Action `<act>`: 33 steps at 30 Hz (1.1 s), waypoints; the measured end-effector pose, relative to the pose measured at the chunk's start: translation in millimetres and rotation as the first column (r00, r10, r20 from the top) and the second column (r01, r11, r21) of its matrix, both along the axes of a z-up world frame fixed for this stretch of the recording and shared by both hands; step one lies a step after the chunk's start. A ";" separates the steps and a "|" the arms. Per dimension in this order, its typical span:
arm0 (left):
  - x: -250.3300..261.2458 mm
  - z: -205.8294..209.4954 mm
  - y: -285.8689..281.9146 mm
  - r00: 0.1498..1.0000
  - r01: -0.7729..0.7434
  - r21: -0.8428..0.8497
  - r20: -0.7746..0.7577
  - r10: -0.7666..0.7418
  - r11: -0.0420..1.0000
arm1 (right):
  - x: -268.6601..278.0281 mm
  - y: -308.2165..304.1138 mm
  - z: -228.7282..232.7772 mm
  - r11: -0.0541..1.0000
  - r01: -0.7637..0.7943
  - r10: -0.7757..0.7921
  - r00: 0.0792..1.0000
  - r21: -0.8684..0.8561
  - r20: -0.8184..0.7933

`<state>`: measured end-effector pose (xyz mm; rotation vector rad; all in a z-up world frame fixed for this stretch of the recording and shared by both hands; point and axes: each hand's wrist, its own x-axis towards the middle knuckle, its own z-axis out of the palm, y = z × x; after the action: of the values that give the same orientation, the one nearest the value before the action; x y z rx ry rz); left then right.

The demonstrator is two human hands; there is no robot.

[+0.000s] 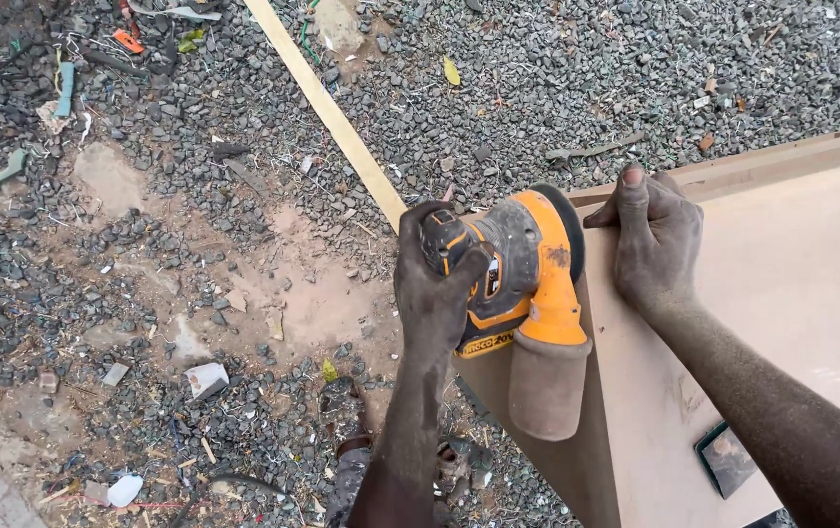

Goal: Using an electric orbital sander and manual sandpaper to smooth the surfaces and edges of a wooden box

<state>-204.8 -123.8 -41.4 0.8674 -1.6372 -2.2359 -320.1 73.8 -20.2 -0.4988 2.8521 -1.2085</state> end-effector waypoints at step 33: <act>316.6 54.3 163.6 0.718 -0.079 0.372 0.665 -0.206 0.925 | 240.5 104.9 33.1 0.934 -0.314 0.328 0.942 0.169 -0.068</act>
<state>111.8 39.8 12.8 1.9945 -1.4896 -2.4799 -79.6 178.7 12.9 -0.9928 2.7587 -0.9213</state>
